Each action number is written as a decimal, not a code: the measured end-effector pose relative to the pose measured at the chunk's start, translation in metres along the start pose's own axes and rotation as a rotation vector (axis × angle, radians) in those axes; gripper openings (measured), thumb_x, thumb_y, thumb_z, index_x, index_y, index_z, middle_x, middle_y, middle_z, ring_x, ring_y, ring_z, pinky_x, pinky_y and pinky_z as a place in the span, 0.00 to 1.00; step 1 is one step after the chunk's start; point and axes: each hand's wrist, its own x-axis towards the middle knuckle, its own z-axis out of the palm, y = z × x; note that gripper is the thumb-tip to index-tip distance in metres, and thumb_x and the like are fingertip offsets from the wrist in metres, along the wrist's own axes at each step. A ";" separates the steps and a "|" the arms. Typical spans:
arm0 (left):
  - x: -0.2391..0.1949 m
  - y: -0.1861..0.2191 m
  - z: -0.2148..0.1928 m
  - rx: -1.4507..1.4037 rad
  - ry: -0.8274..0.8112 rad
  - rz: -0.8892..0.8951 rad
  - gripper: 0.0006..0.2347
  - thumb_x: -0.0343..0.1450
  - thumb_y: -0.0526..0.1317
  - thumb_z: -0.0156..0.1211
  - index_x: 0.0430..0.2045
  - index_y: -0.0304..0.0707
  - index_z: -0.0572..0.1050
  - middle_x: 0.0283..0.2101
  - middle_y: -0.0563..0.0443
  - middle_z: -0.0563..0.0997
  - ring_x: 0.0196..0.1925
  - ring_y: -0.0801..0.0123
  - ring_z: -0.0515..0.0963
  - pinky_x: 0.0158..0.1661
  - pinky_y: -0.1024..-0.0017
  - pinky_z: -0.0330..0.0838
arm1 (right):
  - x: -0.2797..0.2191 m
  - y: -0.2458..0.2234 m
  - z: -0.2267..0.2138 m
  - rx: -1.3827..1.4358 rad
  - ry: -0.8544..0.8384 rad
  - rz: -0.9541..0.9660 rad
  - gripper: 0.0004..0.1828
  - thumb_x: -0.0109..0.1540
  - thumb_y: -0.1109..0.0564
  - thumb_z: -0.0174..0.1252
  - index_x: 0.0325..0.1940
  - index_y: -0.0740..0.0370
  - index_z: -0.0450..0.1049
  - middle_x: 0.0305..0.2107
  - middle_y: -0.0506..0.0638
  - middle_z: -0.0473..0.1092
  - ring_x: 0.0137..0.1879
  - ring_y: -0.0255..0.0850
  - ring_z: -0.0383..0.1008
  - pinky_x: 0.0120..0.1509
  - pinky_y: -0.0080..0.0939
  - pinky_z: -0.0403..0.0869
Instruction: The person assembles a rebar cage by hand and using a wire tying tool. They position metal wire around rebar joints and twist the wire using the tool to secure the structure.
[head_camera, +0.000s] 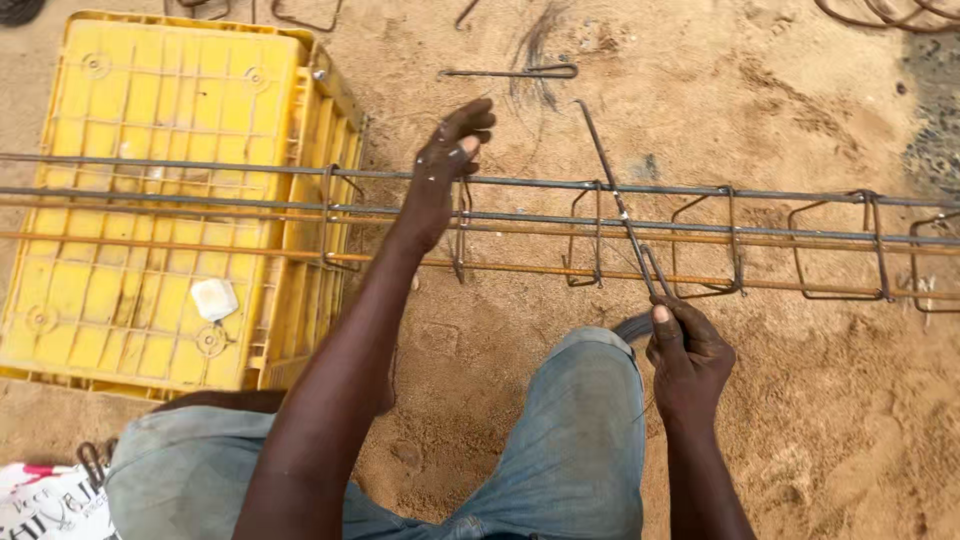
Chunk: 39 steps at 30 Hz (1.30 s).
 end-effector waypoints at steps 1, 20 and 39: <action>-0.022 0.009 0.022 -0.054 -0.137 -0.025 0.23 0.79 0.55 0.39 0.65 0.48 0.68 0.64 0.45 0.77 0.66 0.59 0.76 0.59 0.55 0.72 | -0.006 -0.005 0.026 -0.107 -0.117 0.061 0.12 0.68 0.58 0.61 0.53 0.68 0.78 0.23 0.42 0.65 0.26 0.27 0.57 0.28 0.32 0.58; -0.161 -0.021 -0.235 1.209 0.226 -0.219 0.18 0.76 0.54 0.56 0.33 0.38 0.83 0.36 0.40 0.82 0.44 0.45 0.80 0.44 0.50 0.73 | -0.111 0.179 0.250 -0.136 -0.727 0.806 0.17 0.69 0.58 0.54 0.59 0.66 0.75 0.20 0.45 0.65 0.20 0.32 0.60 0.22 0.36 0.60; -0.127 -0.085 -0.260 0.877 0.041 -0.158 0.22 0.77 0.56 0.56 0.30 0.32 0.79 0.33 0.34 0.81 0.40 0.40 0.80 0.45 0.48 0.71 | -0.097 0.241 0.348 0.055 -0.605 0.616 0.17 0.68 0.56 0.56 0.60 0.64 0.72 0.22 0.44 0.63 0.27 0.33 0.61 0.30 0.34 0.64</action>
